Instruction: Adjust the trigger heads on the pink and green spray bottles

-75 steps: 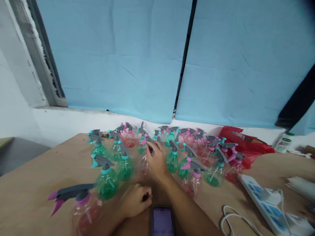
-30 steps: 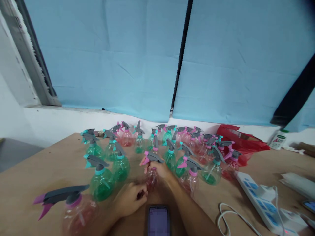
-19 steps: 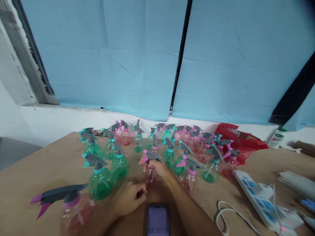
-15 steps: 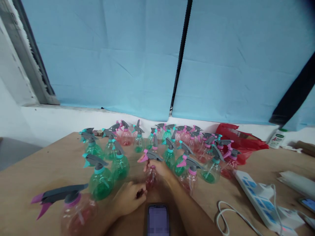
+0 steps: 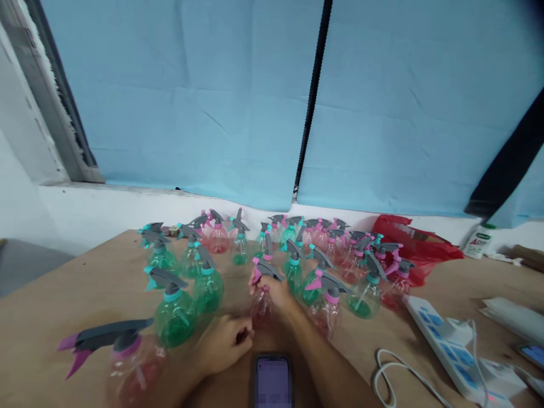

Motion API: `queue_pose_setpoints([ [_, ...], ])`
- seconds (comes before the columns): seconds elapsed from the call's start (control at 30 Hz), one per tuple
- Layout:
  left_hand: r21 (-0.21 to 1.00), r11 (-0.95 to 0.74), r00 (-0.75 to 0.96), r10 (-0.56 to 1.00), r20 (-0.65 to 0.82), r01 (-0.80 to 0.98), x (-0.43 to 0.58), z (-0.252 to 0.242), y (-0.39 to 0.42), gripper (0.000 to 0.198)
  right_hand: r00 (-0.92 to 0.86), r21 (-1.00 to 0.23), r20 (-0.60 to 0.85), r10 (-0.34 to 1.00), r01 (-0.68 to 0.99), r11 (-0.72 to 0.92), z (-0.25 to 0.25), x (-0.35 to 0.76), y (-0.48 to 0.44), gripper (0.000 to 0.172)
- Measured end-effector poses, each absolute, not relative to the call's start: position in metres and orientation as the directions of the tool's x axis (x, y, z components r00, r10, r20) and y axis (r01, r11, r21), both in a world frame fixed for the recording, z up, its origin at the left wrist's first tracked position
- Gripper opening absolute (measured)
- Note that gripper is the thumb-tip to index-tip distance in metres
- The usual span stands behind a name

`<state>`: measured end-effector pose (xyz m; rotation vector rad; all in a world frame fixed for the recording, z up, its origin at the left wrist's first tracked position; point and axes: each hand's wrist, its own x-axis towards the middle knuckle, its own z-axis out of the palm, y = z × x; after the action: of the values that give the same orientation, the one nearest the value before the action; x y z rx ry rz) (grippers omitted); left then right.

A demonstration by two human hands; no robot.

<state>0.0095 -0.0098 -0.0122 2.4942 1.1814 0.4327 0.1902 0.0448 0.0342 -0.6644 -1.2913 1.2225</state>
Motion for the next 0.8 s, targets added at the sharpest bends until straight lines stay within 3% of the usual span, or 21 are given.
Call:
queue_pose_setpoints([
  [0.1,0.419,-0.581,0.595,0.796,0.113,0.698,0.009,-0.014,-0.009,0.011,-0.129,-0.914,0.35,0.928,-0.266,0.308,0.024,0.183,0.049,0.019],
  [0.23,0.41,-0.568,0.586,0.805,0.093,0.714,0.009,-0.015,-0.009,0.011,-0.056,-0.885,0.454,0.89,-0.143,0.442,0.006,0.174,0.049,0.035],
  [0.37,0.437,-0.562,0.584,0.806,0.099,0.703,0.009,-0.014,-0.011,0.012,-0.098,-0.794,0.604,0.791,0.011,0.608,-0.009,0.173,0.043,0.049],
  [0.47,0.452,-0.536,0.552,0.827,0.11,0.713,0.009,-0.012,-0.01,0.014,-0.185,-0.732,0.634,0.751,0.171,0.66,-0.013,0.173,0.04,0.053],
  [0.53,0.467,-0.512,0.516,0.846,0.131,0.721,0.009,-0.012,-0.009,0.017,-0.21,-0.684,0.635,0.743,0.294,0.667,-0.012,0.171,0.04,0.055],
  [0.67,0.476,-0.505,0.498,0.854,0.15,0.721,0.009,-0.012,-0.008,0.023,-0.093,-0.588,0.656,0.749,0.559,0.585,-0.008,0.163,0.04,0.057],
  [0.8,0.463,-0.504,0.502,0.854,0.137,0.73,0.011,-0.011,-0.009,0.023,-0.002,-0.606,0.614,0.79,0.639,0.473,-0.003,0.152,0.041,0.056],
])
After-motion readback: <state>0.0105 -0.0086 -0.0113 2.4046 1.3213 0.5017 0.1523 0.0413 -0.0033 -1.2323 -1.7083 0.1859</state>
